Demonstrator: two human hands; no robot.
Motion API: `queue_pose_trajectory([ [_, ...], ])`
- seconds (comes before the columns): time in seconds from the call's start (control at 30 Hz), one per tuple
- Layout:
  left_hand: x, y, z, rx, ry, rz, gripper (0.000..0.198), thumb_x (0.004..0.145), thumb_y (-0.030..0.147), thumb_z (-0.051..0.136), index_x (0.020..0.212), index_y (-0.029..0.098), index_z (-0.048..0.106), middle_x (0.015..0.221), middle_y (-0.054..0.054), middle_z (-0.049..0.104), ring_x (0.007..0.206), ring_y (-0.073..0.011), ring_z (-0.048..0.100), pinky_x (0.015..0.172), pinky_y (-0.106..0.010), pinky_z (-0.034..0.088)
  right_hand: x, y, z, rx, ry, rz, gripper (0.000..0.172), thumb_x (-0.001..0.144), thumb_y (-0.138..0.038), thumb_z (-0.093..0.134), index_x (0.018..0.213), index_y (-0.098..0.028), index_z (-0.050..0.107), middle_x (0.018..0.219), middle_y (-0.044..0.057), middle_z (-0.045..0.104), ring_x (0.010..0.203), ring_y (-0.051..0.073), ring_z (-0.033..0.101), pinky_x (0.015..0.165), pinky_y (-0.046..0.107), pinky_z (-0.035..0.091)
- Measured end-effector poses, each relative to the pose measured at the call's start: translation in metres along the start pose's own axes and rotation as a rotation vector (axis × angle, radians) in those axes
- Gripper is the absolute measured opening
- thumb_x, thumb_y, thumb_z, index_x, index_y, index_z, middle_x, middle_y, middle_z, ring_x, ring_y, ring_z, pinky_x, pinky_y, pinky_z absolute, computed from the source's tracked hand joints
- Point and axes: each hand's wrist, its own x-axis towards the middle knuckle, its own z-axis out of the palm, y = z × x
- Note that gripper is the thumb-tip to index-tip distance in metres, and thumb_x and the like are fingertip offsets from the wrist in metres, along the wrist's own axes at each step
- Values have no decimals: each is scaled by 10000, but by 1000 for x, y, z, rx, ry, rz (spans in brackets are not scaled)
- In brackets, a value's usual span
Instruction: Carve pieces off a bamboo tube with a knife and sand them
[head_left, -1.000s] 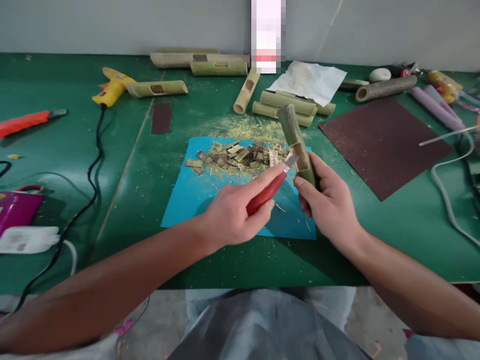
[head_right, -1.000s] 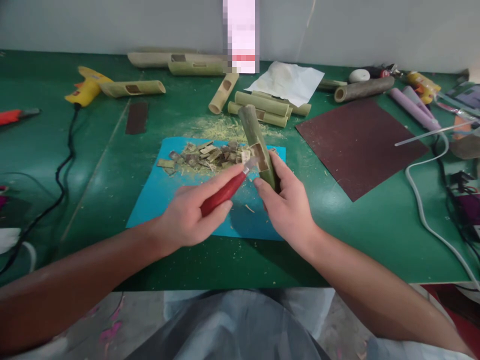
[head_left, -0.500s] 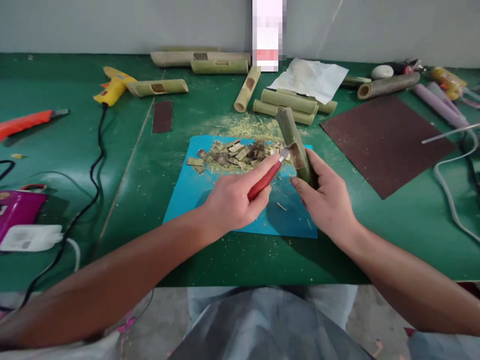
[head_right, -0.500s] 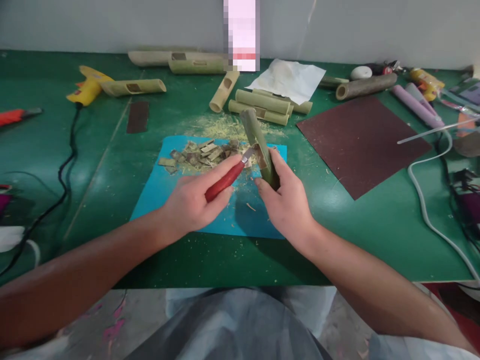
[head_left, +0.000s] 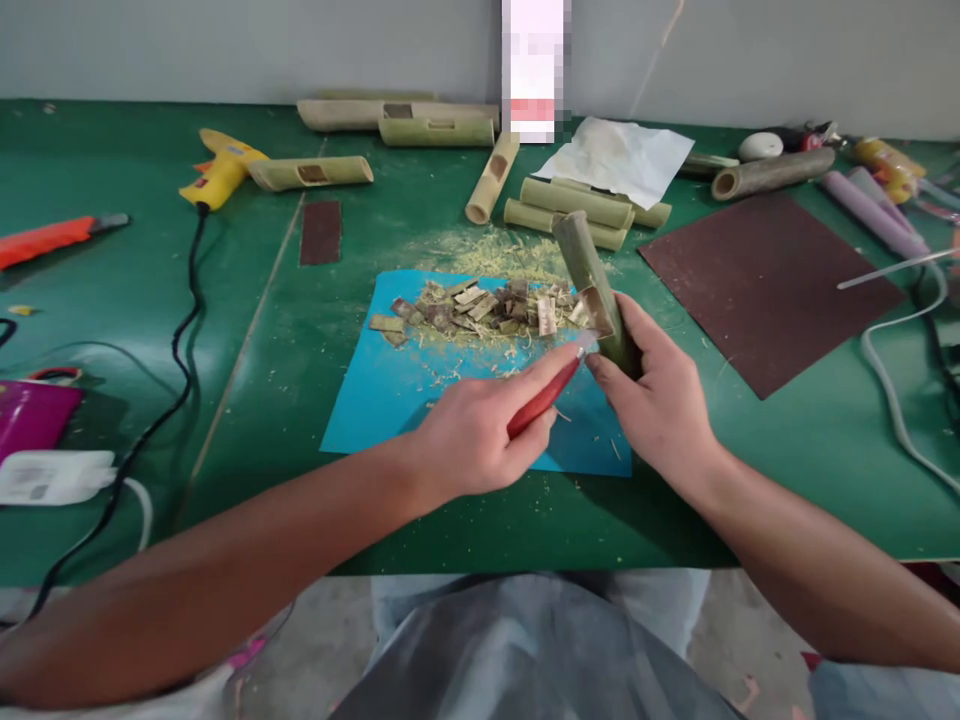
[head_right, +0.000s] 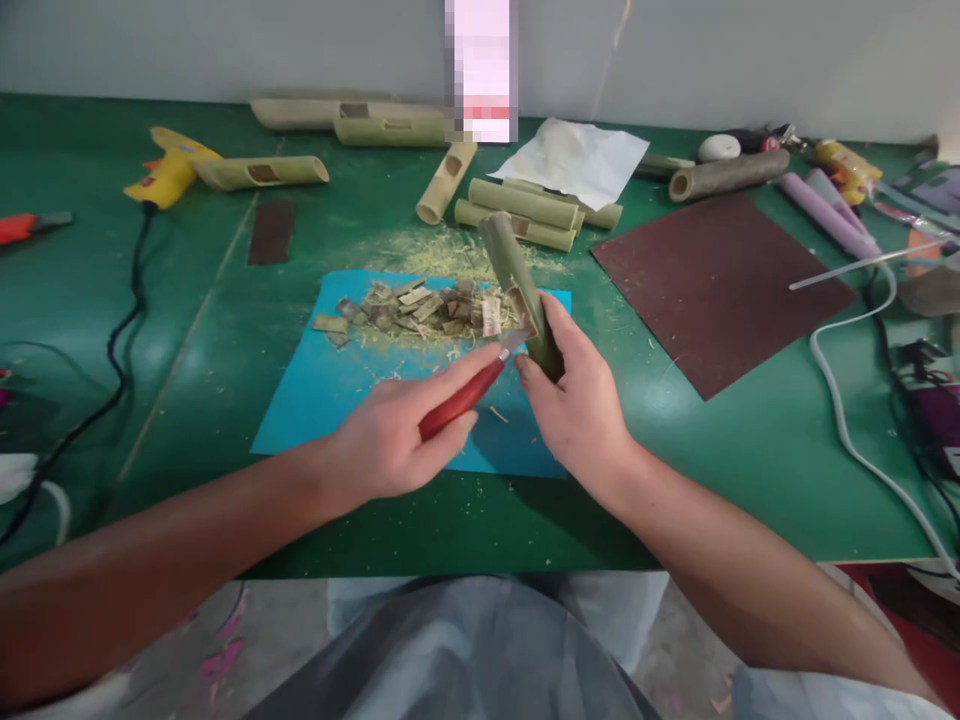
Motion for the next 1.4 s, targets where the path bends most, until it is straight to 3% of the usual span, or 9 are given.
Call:
queue_pose_trajectory([
  [0.17,3,-1,-1,70,75,32,554,936,261,472,1485,192,453,918,-38,777,575,-126,636,567,-226,485,2,-4,-4,30,7,21,567,832,-196,577,1394,-247,526,1216,43,679,1047,248,640,892,412,538],
  [0.33,7,-7,-2,137,132,21,537,938,268,492,1468,184,479,925,-52,781,627,-147,670,597,-235,501,-1,-3,-1,115,-43,120,579,855,-246,589,1426,-256,496,1153,55,681,1015,253,634,793,394,545],
  [0.47,4,-6,0,117,143,20,558,935,264,497,1486,193,452,1060,-68,770,702,-154,701,649,-238,529,-1,-1,3,145,-46,112,581,853,-239,595,1426,-234,495,1196,59,680,1047,249,640,828,389,549],
  [0.63,-1,2,4,68,-9,41,598,942,282,479,1527,211,379,867,-24,775,561,-136,649,564,-225,503,1,2,3,52,-5,28,566,839,-196,579,1402,-204,526,1230,57,689,1073,245,653,916,401,547],
  [0.8,5,-8,0,123,101,10,561,926,262,491,1484,212,456,960,-52,777,662,-153,689,611,-233,512,-1,5,6,-29,-22,-28,601,846,-247,588,1438,-191,505,1302,68,666,1175,268,624,1005,434,513],
  [0.93,5,-7,-4,44,62,11,579,920,259,494,1495,223,439,1009,-39,775,620,-129,667,605,-221,503,-1,5,5,-24,-11,-38,592,849,-254,589,1432,-184,515,1305,71,666,1182,272,624,1021,438,504],
  [1.1,-2,9,-7,-46,-75,-47,592,935,272,496,1517,219,402,751,5,740,467,-113,562,493,-210,434,0,4,0,-42,27,-50,578,840,-215,589,1415,-192,528,1294,68,672,1163,269,628,984,422,524],
  [1.4,5,-2,-5,128,57,-33,565,929,278,467,1489,209,454,779,-20,743,542,-127,605,548,-224,453,0,4,1,-30,7,-25,568,844,-221,590,1409,-222,529,1224,57,690,1079,257,655,903,407,556],
])
